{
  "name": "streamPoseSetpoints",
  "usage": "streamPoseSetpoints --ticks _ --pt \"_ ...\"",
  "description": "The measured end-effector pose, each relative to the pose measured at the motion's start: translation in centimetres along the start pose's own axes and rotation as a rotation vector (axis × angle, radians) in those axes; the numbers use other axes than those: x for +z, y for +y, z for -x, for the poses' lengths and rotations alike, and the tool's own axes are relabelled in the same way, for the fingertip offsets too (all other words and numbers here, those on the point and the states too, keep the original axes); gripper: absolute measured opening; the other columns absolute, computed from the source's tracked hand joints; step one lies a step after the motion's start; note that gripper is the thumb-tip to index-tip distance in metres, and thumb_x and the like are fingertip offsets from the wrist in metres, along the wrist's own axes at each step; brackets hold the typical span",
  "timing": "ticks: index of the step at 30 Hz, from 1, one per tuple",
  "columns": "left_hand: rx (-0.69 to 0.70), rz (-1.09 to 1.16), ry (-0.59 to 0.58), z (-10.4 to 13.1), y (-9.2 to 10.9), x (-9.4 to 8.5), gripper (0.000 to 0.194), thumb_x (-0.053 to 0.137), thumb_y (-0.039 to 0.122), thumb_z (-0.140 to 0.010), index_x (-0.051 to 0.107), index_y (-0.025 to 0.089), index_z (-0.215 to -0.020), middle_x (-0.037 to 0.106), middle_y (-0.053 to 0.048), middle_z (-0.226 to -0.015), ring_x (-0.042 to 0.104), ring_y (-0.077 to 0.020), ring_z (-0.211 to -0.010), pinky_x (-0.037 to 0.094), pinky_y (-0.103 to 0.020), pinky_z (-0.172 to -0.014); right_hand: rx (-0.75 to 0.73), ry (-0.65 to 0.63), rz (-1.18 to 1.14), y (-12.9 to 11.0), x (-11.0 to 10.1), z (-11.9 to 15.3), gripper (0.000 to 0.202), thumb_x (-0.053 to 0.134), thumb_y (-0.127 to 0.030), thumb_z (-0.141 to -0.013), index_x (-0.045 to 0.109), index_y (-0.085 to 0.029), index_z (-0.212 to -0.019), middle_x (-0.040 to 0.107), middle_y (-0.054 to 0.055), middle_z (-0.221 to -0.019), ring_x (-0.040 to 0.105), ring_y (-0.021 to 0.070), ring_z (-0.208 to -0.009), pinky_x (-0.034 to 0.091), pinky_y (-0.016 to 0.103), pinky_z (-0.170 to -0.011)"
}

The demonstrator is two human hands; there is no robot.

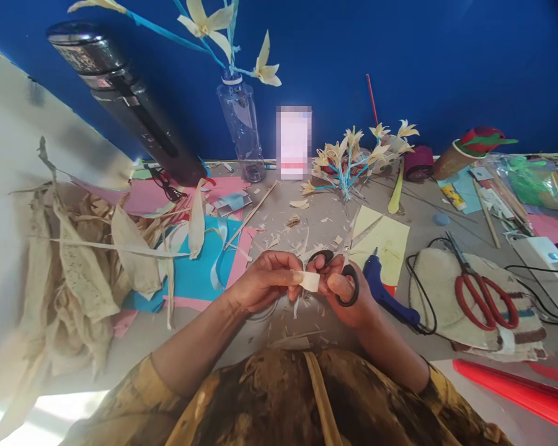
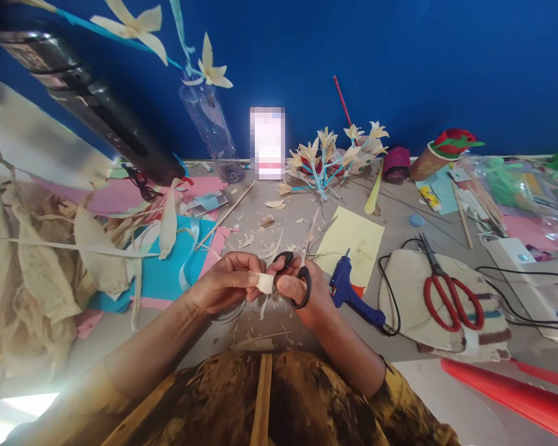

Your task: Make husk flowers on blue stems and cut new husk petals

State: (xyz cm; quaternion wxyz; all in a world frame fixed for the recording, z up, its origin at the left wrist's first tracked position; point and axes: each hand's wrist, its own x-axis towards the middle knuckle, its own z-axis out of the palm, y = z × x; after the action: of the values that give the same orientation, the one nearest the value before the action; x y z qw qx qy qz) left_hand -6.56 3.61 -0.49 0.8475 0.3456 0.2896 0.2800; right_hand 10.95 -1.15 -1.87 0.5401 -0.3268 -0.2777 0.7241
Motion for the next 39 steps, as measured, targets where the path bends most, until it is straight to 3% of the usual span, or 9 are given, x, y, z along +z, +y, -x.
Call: streamPoseSetpoints --ticks 5,13,18,23,28,33,36,39 --pt "-0.005 -0.06 0.023 -0.1 -0.7 0.1 0.019 0.081 0.025 -0.07 0.068 0.012 -0.063 0.062 -0.003 -0.051 0.053 -0.011 -0.049 0.037 -0.025 -0.057 0.069 0.072 0.124 0.0 0.4 -0.1 0.034 0.09 -0.041 -0.062 0.065 -0.022 -0.075 0.051 -0.002 -0.065 0.042 0.0126 -0.056 0.036 0.027 -0.054" --pt "0.039 0.114 -0.047 0.0 -0.6 -0.2 0.019 0.083 0.026 -0.069 0.071 0.012 -0.068 0.063 -0.002 -0.055 0.056 -0.0125 -0.049 0.04 -0.026 -0.055 0.128 -0.014 -0.132 -0.4 0.3 -0.2 0.038 0.088 -0.039 -0.064 0.054 -0.021 -0.068 0.033 -0.009 -0.057 0.017 0.0059 -0.047 0.023 0.021 -0.043" --pt "0.078 0.04 0.039 -0.2 -0.5 0.1 0.02 0.081 0.024 -0.073 0.067 0.013 -0.065 0.061 -0.001 -0.053 0.055 -0.0114 -0.05 0.038 -0.025 -0.057 -0.054 0.015 0.01 -0.2 0.4 -0.3 0.047 0.088 -0.056 -0.061 0.059 -0.022 -0.074 0.051 -0.002 -0.07 0.033 0.0099 -0.053 0.033 0.025 -0.049" --pt "0.082 -0.065 0.083 -0.2 -1.2 0.5 0.02 0.08 0.024 -0.075 0.067 0.013 -0.065 0.062 -0.001 -0.051 0.052 -0.0098 -0.05 0.037 -0.024 -0.059 0.033 0.083 0.155 -0.2 1.0 -0.3 0.035 0.089 -0.043 -0.062 0.06 -0.024 -0.069 0.045 -0.004 -0.057 0.036 0.0123 -0.05 0.038 0.029 -0.053" --pt "0.057 0.06 -0.026 0.0 -1.3 0.7 0.019 0.081 0.025 -0.073 0.068 0.013 -0.066 0.065 -0.003 -0.053 0.057 -0.0125 -0.053 0.039 -0.026 -0.06 0.13 0.045 0.065 -0.5 0.7 -0.1 0.039 0.087 -0.047 -0.058 0.058 -0.023 -0.07 0.043 -0.005 -0.057 0.031 0.0101 -0.049 0.029 0.026 -0.048" --pt "0.101 0.166 0.03 0.0 -0.8 0.6 0.021 0.083 0.027 -0.073 0.067 0.015 -0.069 0.063 -0.002 -0.055 0.055 -0.0118 -0.053 0.039 -0.024 -0.058 0.067 0.042 -0.128 -0.5 0.3 -0.3 0.037 0.087 -0.038 -0.062 0.056 -0.023 -0.074 0.033 -0.01 -0.057 0.015 0.0066 -0.047 0.019 0.023 -0.044" --pt "0.124 0.132 0.091 -0.1 -0.9 0.9 0.022 0.084 0.027 -0.072 0.067 0.014 -0.067 0.063 -0.002 -0.055 0.055 -0.0115 -0.054 0.039 -0.024 -0.058 -0.053 0.03 0.023 -0.1 0.4 -0.3 0.038 0.087 -0.044 -0.065 0.062 -0.023 -0.084 0.042 -0.008 -0.058 0.027 0.009 -0.048 0.026 0.026 -0.048" --pt "0.14 0.069 0.14 -0.2 -1.3 1.2 0.022 0.084 0.027 -0.072 0.068 0.014 -0.067 0.063 -0.002 -0.055 0.055 -0.0115 -0.054 0.039 -0.025 -0.059 -0.082 0.123 0.176 0.3 0.8 -0.2 0.036 0.088 -0.04 -0.065 0.063 -0.023 -0.085 0.05 -0.005 -0.059 0.039 0.0124 -0.051 0.033 0.028 -0.052"
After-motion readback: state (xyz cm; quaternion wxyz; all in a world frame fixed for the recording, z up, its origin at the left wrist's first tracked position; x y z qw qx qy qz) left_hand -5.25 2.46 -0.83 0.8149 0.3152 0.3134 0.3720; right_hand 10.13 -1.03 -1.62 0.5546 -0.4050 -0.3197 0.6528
